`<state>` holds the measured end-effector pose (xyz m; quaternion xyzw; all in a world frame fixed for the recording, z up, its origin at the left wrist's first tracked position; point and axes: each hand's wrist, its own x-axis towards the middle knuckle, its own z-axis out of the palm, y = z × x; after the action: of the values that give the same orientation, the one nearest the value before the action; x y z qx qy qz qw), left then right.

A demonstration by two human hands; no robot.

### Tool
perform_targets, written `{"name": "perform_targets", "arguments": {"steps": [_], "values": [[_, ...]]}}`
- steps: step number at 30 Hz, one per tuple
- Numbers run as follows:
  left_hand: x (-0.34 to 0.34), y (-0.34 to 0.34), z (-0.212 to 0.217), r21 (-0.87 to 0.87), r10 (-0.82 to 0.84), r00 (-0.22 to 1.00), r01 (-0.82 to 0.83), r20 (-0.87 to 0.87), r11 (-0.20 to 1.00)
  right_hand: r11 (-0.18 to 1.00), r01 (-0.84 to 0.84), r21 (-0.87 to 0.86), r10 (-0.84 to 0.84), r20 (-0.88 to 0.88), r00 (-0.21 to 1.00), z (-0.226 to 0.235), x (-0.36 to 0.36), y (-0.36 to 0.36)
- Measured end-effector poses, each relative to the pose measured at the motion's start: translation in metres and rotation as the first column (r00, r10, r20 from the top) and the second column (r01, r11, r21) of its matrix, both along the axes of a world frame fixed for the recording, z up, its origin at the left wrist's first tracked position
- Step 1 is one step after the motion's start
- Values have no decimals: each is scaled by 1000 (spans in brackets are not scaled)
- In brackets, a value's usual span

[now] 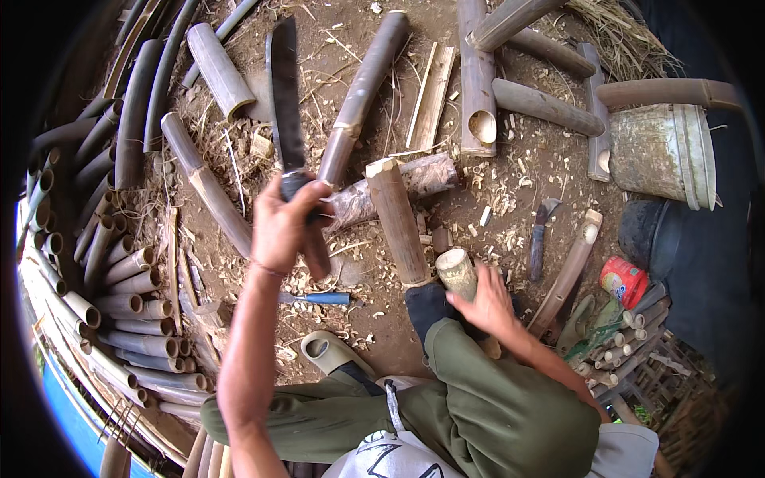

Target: The person uses a machete and a chisel to carve and shape bamboo poles. They use a thick bamboo segment as a mallet to drive the chisel into a pole to create a hole, then fit a vertical bamboo support into the carved opening.

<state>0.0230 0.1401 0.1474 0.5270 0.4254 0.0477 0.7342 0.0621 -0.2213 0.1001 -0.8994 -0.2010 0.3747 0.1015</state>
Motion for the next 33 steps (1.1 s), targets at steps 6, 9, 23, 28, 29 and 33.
{"name": "perform_targets", "arguments": {"steps": [6,9,23,28,29,33], "values": [[-49,59,-25,298,-202,940,283,-274,912,986,162,27,-162,7,987,-42,-62,-81],[-47,66,-28,465,-297,827,524,-477,713,985,147,89,-151,39,988,-46,-77,-96],[-24,80,-25,248,-451,272,962,-850,114,654,752,-77,-400,-880,257,61,75,-62],[-31,79,-32,279,-433,297,954,-851,105,617,774,142,-338,-841,424,116,105,-8],[-31,79,-33,270,-434,291,957,-853,110,615,765,193,-333,-815,474,123,111,2],[-29,80,-35,249,-440,269,963,-857,104,600,671,435,-297,-658,692,142,127,40]]}}
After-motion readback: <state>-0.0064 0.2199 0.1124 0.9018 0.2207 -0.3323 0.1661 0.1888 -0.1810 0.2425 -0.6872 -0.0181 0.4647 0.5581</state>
